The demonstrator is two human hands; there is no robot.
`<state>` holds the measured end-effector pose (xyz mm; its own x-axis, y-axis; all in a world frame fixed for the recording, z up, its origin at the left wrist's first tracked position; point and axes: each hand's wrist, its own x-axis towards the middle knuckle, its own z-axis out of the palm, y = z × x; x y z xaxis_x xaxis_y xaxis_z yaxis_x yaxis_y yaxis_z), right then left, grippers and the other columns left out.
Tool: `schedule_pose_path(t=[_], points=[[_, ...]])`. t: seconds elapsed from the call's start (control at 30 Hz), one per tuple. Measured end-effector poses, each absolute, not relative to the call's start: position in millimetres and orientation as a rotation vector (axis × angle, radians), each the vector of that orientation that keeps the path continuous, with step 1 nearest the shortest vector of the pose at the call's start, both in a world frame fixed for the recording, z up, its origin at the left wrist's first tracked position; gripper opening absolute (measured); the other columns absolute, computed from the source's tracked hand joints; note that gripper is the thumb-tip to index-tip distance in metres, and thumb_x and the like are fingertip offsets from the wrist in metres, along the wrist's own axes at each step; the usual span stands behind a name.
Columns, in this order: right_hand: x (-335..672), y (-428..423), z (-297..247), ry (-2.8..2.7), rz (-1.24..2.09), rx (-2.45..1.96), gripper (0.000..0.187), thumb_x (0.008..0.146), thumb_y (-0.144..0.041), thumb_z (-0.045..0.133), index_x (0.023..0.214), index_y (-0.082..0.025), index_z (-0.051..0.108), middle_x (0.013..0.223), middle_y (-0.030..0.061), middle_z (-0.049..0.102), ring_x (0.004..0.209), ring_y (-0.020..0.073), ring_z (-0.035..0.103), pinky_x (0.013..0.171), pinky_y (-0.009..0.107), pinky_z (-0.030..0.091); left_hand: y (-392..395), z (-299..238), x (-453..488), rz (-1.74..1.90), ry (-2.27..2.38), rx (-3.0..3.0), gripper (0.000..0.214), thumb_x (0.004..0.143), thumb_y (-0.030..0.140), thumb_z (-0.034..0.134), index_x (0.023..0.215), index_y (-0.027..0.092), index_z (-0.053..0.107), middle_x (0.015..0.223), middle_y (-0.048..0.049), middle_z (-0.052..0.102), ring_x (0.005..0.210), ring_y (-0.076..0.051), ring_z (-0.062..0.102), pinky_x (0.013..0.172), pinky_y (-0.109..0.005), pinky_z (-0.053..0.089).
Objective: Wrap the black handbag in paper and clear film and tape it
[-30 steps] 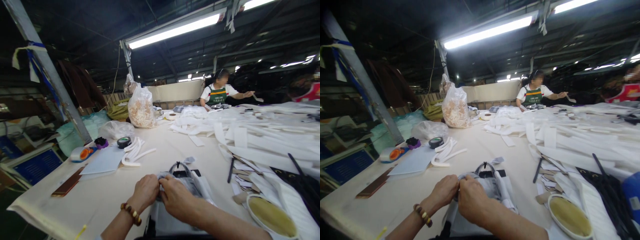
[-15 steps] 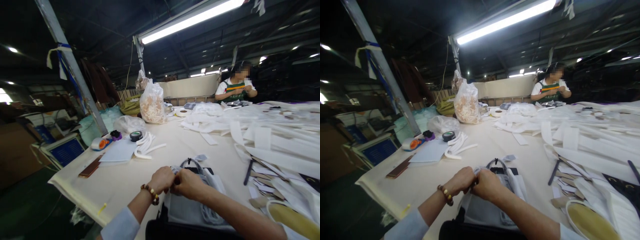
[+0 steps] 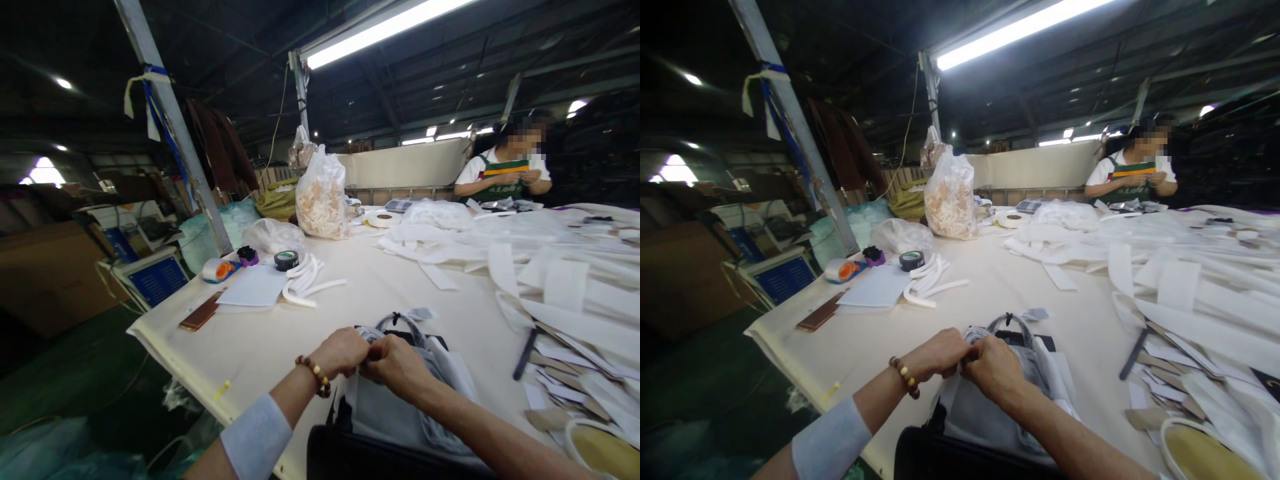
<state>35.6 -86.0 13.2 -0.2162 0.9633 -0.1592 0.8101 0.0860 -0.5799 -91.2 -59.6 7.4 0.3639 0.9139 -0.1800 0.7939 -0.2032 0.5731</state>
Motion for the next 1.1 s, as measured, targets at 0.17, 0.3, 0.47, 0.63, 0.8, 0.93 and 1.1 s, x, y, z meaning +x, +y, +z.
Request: schedule_pose_path(t=[0.17, 0.3, 0.47, 0.63, 0.8, 0.93, 1.1], points=[[39, -90, 16, -2.138, 0.723, -1.810, 0.023, 0.058, -0.016, 0.056, 0.043, -0.019, 0.038, 0.044, -0.0048, 0.034, 0.047, 0.0105, 0.037, 0.048, 0.025, 0.020, -94, 0, -128, 0.402, 1.597, 1.757, 0.046, 0.088, 0.042, 0.024, 0.083, 0.012, 0.059, 0.063, -0.0033, 0.057, 0.054, -0.013, 0.051, 0.051, -0.024, 0.039], [42, -91, 15, -2.180, 0.701, -1.792, 0.029, 0.059, -0.015, 0.055, 0.042, -0.019, 0.032, 0.044, -0.0051, 0.028, 0.047, 0.0102, 0.032, 0.048, 0.026, 0.017, -145, -20, -167, 0.596, 1.152, 1.564, 0.048, 0.079, 0.044, 0.048, 0.121, 0.021, 0.046, 0.109, -0.0060, 0.057, 0.087, -0.014, 0.055, 0.073, -0.024, 0.043], [42, -89, 13, -2.203, 0.701, -1.787, 0.028, 0.062, -0.015, 0.054, 0.044, -0.019, 0.033, 0.044, -0.0048, 0.031, 0.048, 0.0102, 0.033, 0.049, 0.026, 0.017, -180, -45, -171, 0.646, 1.054, 1.365, 0.075, 0.052, 0.014, 0.074, 0.121, 0.030, 0.050, 0.116, 0.0010, 0.056, 0.105, -0.019, 0.050, 0.092, -0.026, 0.034], [43, -89, 10, -2.232, 0.690, -1.795, 0.027, 0.063, -0.017, 0.054, 0.045, -0.019, 0.033, 0.045, -0.0048, 0.031, 0.048, 0.0102, 0.032, 0.048, 0.026, 0.017, -178, -69, -151, 0.812, 1.083, 1.110, 0.064, 0.045, 0.031, 0.080, 0.104, 0.020, 0.058, 0.079, 0.0020, 0.059, 0.068, -0.013, 0.050, 0.060, -0.021, 0.037], [44, -90, 6, -2.282, 0.624, -1.816, 0.025, 0.062, -0.016, 0.053, 0.046, -0.019, 0.034, 0.047, -0.0040, 0.033, 0.049, 0.0111, 0.034, 0.050, 0.027, 0.016, -175, -78, -143, 0.897, 0.988, 0.988, 0.061, 0.046, 0.034, 0.081, 0.097, 0.020, 0.050, 0.074, 0.0034, 0.054, 0.063, -0.011, 0.049, 0.056, -0.021, 0.036], [48, -91, 6, -2.330, 0.584, -1.882, 0.024, 0.063, -0.017, 0.052, 0.047, -0.019, 0.035, 0.047, -0.0034, 0.035, 0.049, 0.0115, 0.035, 0.051, 0.027, 0.016, -168, -78, -136, 1.097, 1.021, 0.955, 0.073, 0.046, 0.033, 0.081, 0.107, 0.023, 0.042, 0.099, -0.0016, 0.054, 0.083, -0.016, 0.053, 0.070, -0.025, 0.040], [52, -93, 0, -2.298, 0.541, -1.909, 0.020, 0.064, -0.016, 0.050, 0.049, -0.018, 0.038, 0.049, -0.0025, 0.039, 0.051, 0.0117, 0.039, 0.051, 0.027, 0.016, -146, -73, -134, 0.983, 0.905, 1.038, 0.102, 0.038, 0.029, 0.085, 0.128, 0.025, 0.037, 0.117, -0.0053, 0.051, 0.103, -0.025, 0.049, 0.087, -0.033, 0.037]])
